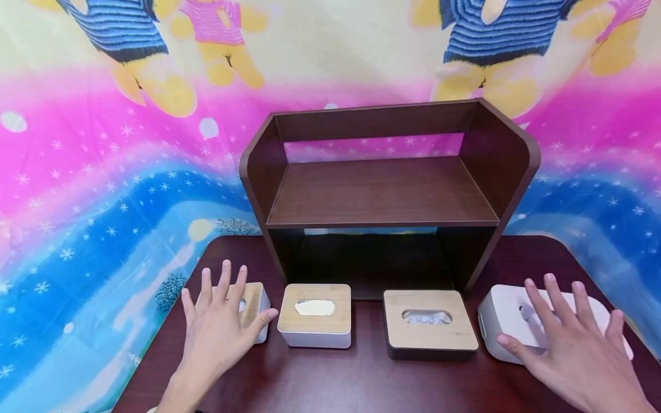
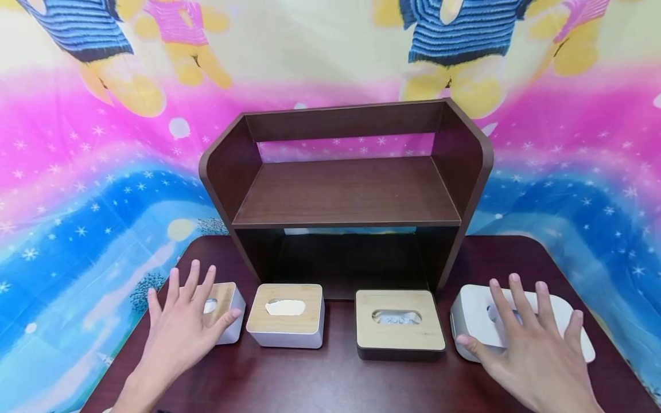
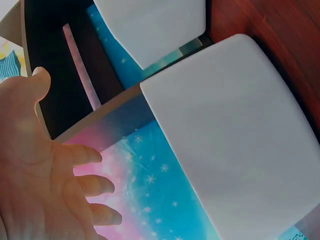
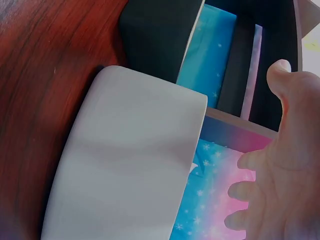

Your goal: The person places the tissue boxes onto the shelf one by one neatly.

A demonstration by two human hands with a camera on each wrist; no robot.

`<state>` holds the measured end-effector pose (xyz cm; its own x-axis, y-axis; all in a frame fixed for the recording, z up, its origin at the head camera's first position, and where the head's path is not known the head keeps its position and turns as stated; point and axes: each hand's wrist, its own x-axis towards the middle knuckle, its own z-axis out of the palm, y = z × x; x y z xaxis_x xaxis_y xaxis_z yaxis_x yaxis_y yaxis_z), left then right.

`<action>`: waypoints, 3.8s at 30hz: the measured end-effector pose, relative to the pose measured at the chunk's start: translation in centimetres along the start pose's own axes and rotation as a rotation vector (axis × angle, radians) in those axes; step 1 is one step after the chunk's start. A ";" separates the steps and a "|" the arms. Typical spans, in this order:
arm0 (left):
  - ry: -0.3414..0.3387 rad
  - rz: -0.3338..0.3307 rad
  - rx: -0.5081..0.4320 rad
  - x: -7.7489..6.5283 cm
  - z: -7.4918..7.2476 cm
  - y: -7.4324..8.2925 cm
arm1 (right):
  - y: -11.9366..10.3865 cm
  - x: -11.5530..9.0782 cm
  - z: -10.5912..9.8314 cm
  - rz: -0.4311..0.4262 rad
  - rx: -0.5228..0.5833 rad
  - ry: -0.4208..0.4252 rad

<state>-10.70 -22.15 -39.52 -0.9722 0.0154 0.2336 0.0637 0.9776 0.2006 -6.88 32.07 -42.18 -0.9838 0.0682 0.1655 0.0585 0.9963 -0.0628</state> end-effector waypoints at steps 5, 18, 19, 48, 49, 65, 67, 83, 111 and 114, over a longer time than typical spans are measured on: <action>-0.005 0.015 0.008 -0.3 0.6 0.7 | -0.3 -0.2 0.1 -0.009 -0.003 -0.006; 0.026 0.119 -0.012 -0.9 2.6 4.9 | -2.3 -0.6 0.7 -0.063 0.076 0.004; 0.030 0.128 -0.008 -0.9 2.7 5.2 | -2.6 -0.7 0.7 -0.072 0.079 0.007; -0.065 0.333 -0.080 -2.2 6.2 15.3 | -8.7 -1.8 2.8 -0.163 0.299 -0.139; -0.061 0.344 -0.081 -2.2 6.3 15.6 | -8.7 -1.9 2.9 -0.167 0.306 -0.137; -0.071 0.441 -0.241 -3.1 8.2 18.6 | -8.4 -2.5 4.2 -0.149 0.484 -0.151; -0.078 0.444 -0.278 -3.2 8.3 18.8 | -8.2 -2.5 4.4 -0.144 0.489 -0.145; -0.150 0.397 -0.544 -3.6 10.1 19.7 | -6.6 -2.6 6.0 -0.131 0.526 -0.072; -0.255 0.156 -0.739 -3.1 11.0 19.1 | -5.9 -2.6 5.8 -0.014 0.528 -0.044; -0.277 0.135 -0.758 -3.2 11.0 19.0 | -6.0 -2.7 5.8 -0.009 0.535 -0.020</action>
<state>-8.88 -1.33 -46.87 -0.9595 0.2708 0.0781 0.2225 0.5577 0.7997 -5.55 25.64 -47.94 -0.9873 0.0539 0.1498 -0.0389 0.8308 -0.5552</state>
